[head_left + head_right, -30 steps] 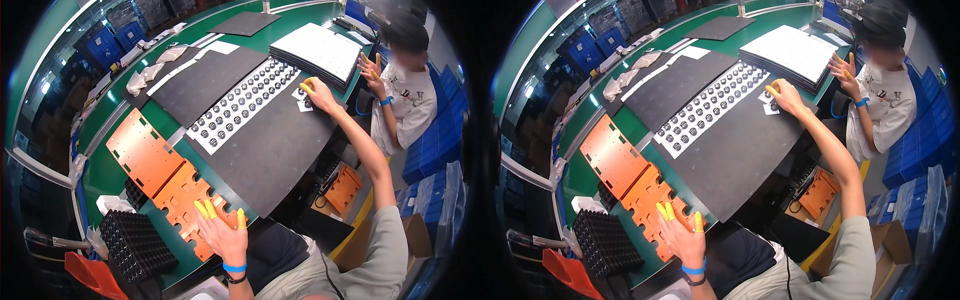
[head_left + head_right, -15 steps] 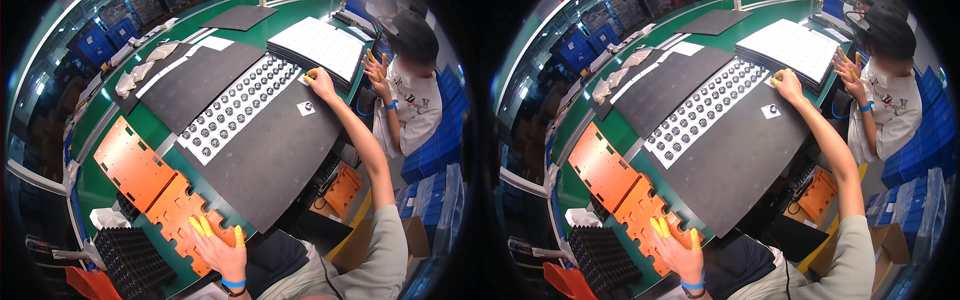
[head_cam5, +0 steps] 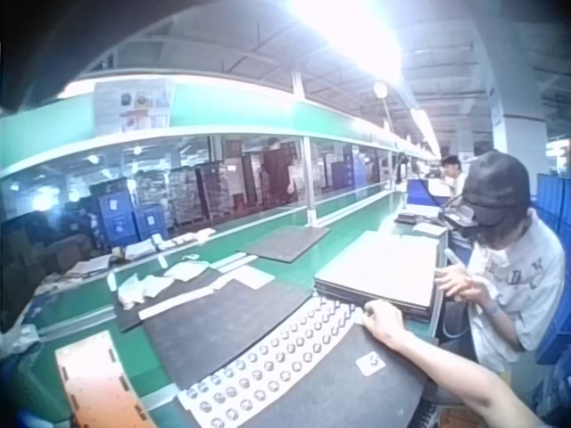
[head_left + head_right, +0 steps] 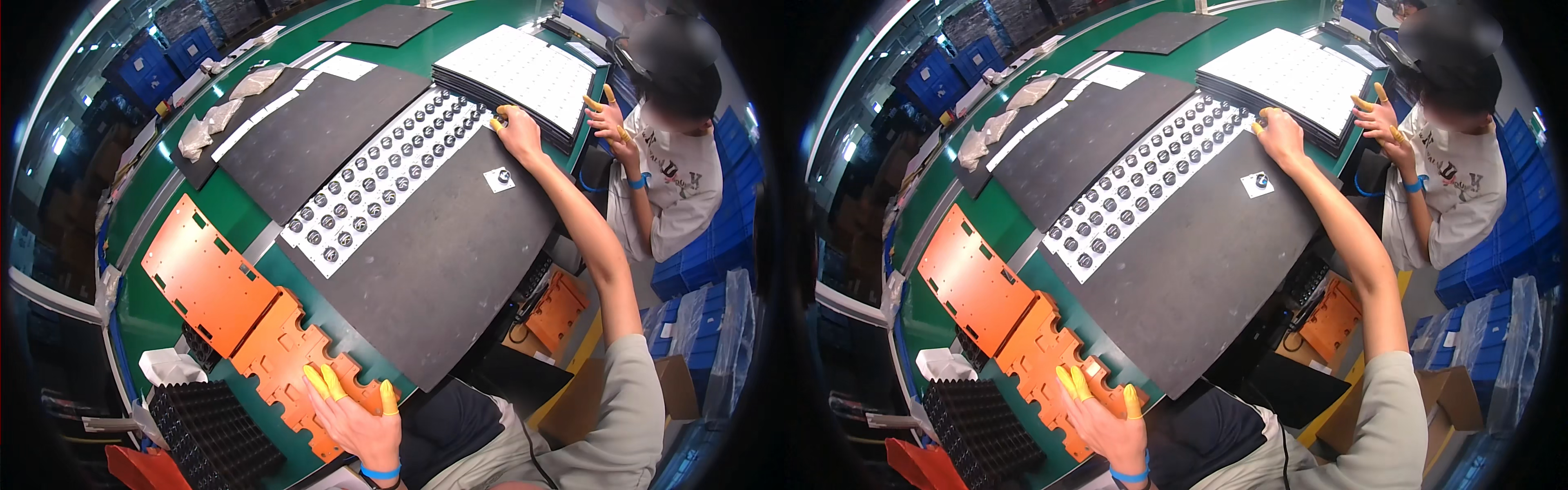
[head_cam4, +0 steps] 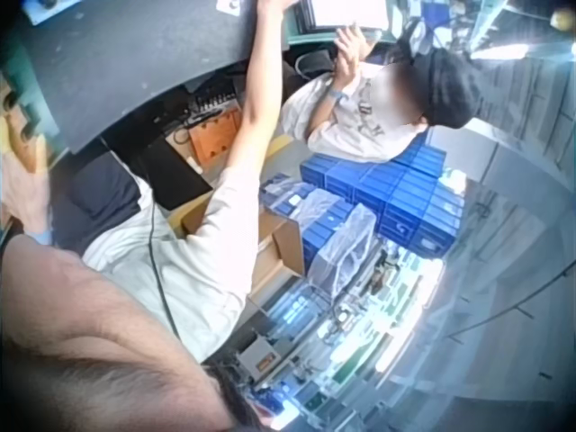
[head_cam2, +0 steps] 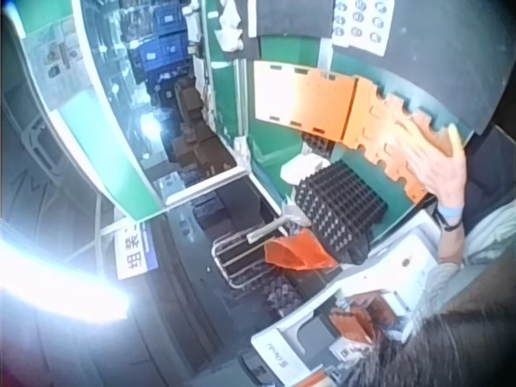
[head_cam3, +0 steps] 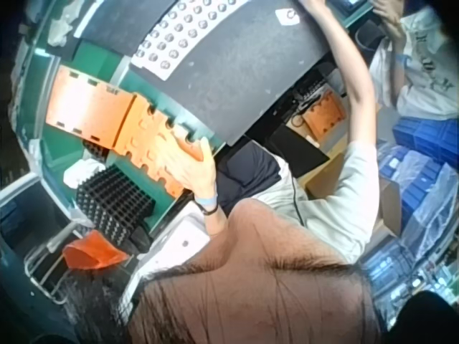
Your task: The person places an orange circuit board into a white testing machine and presses a button. They then remove the board and proceed to peel white adhesive backing from small square components. The person picks up cylindrical metal cells from a black tray and attaches them to the adhesive squares before placing them onto the board.
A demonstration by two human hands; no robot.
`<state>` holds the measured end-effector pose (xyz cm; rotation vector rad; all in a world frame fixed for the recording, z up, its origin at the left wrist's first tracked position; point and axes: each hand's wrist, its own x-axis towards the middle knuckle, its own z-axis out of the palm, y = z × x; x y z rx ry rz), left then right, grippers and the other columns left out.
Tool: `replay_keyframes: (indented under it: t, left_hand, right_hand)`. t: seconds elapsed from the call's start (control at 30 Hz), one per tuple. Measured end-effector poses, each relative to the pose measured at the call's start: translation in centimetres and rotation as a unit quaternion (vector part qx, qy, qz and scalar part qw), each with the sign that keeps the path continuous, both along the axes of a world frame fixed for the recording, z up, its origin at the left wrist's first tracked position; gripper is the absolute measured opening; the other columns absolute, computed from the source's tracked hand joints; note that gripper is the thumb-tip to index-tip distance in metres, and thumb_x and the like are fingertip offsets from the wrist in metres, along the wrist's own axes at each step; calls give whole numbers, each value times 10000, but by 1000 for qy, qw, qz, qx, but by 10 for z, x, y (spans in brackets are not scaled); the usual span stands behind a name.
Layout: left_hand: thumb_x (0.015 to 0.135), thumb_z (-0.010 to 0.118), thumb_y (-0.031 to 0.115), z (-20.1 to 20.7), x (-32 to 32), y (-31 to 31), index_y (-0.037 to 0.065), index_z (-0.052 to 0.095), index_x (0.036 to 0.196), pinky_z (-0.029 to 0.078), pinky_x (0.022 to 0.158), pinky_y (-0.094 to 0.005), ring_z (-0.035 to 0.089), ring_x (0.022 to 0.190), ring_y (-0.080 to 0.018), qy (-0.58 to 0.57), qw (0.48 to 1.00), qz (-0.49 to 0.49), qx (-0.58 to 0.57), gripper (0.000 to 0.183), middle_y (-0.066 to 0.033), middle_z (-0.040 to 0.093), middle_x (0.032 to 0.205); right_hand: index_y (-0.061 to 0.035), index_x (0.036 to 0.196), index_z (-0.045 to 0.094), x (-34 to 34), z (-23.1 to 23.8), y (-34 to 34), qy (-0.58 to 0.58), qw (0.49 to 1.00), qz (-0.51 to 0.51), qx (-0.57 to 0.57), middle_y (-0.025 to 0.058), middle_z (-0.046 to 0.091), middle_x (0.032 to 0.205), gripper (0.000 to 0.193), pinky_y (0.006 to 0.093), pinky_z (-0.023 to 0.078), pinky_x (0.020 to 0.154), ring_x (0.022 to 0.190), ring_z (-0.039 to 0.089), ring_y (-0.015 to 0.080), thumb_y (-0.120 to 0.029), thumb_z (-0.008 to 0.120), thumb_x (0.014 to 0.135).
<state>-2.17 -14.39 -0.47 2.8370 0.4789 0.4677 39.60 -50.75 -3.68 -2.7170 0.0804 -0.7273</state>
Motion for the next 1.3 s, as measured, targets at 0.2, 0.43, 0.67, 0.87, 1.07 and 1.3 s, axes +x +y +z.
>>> replay_keyframes:
  t: [0.2,0.43,0.67,0.87,1.07,1.3]
  left_hand:
    - [921,609,567,2,0,0,-89,440,1435,303,1149,-517,362,1425,-443,-1,1000,-2,5,850,-256,403,1535]
    - [925,601,569,2,1,1,-87,438,1436,301,1155,-513,360,1428,-442,1,1000,-5,7,847,-254,408,1533]
    - [909,626,528,4,1,0,-86,434,1438,302,1160,-516,352,1435,-444,6,1000,-2,5,833,-253,397,1541]
    - [930,605,546,5,1,0,-81,438,1437,296,1159,-516,347,1439,-441,7,1000,-4,2,823,-251,392,1545]
    - [931,606,538,5,1,1,-82,438,1438,294,1160,-518,346,1440,-440,8,1000,-8,-1,818,-252,388,1547]
    - [883,669,505,4,1,2,-112,442,1415,311,1156,-535,346,1439,-455,10,1000,-9,1,845,-269,396,1535]
  right_hand:
    - [-32,1164,685,3,1,3,-3,1000,-2,-18,148,706,1141,365,430,510,951,1119,642,310,-270,708,889]
    - [-43,1052,713,5,-4,-2,-46,994,4,-102,135,704,1064,285,436,523,907,1048,639,308,-248,723,855]
    - [-29,1056,705,9,3,2,-89,987,47,-126,142,703,1047,257,441,516,906,1029,638,312,-188,687,856]
    - [-2,1107,676,22,7,0,-63,980,108,-157,174,703,984,295,443,500,916,1029,622,330,-42,588,829]
    - [38,1075,618,30,9,4,-39,980,106,-161,207,681,1006,275,468,484,914,1041,591,369,-20,568,811]
    - [46,1049,611,33,11,6,-10,984,90,-152,221,672,1050,238,473,480,938,1068,579,385,-27,563,828]
